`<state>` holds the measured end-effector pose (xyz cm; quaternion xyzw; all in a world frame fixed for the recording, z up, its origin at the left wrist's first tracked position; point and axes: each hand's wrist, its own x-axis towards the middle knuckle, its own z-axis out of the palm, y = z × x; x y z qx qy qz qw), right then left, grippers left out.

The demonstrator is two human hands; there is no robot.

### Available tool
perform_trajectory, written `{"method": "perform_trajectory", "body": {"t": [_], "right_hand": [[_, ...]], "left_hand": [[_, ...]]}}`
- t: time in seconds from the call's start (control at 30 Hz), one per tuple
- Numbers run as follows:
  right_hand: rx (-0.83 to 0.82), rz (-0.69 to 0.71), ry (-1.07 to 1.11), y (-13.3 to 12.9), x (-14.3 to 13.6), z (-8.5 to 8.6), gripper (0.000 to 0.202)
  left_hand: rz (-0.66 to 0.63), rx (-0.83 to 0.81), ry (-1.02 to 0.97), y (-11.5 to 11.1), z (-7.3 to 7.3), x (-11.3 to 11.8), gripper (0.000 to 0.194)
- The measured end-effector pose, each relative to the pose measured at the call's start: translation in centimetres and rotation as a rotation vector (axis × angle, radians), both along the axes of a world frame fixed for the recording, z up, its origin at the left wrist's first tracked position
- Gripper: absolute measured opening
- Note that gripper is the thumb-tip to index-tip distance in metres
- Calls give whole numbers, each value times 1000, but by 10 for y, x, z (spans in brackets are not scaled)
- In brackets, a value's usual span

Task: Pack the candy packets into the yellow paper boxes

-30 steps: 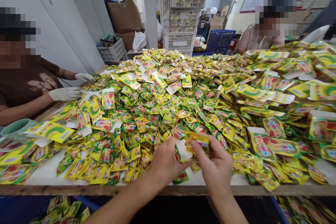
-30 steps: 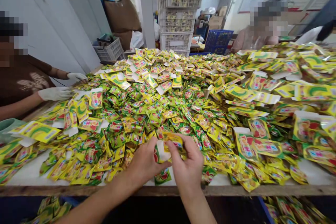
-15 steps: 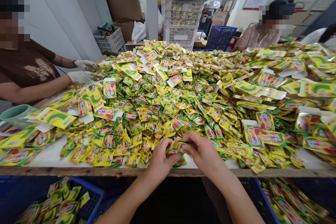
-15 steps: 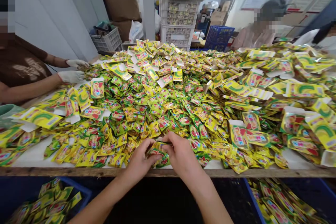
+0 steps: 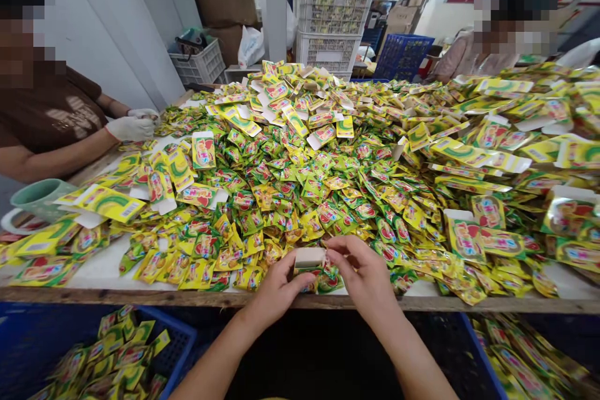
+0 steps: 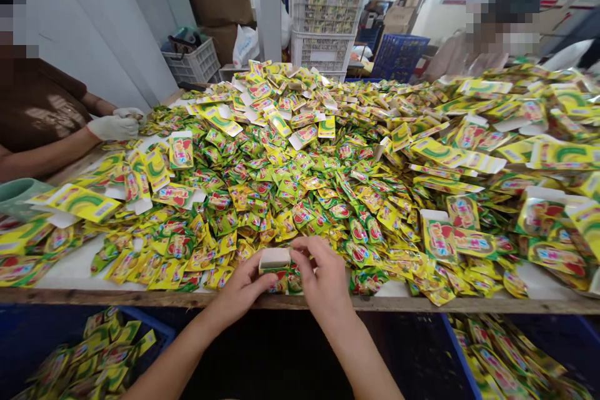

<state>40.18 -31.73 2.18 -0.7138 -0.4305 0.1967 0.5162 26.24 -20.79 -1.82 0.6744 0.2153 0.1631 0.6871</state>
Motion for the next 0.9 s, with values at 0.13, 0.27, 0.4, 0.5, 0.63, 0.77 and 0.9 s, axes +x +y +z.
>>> {"method": "perform_trajectory", "body": {"t": [0.13, 0.27, 0.4, 0.5, 0.63, 0.77, 0.9], "right_hand": [[-108, 35, 609, 3, -7, -20, 25], [-31, 48, 501, 11, -16, -20, 17], [75, 28, 363, 13, -14, -17, 20], [84, -10, 416, 14, -11, -21, 21], [82, -31, 419, 16, -9, -28, 16], [124, -29, 294, 12, -9, -28, 12], [215, -11, 13, 2, -15, -31, 13]], "left_hand": [[-39, -274, -41, 2, 6, -9, 36], [73, -468, -7, 7, 12, -1, 27], [227, -399, 9, 8, 11, 6, 24], [267, -207, 40, 6, 7, 2, 31], [284, 32, 48, 4, 5, 1, 24], [265, 314, -9, 6, 3, 3, 15], [187, 505, -164, 9, 0, -2, 13]]}}
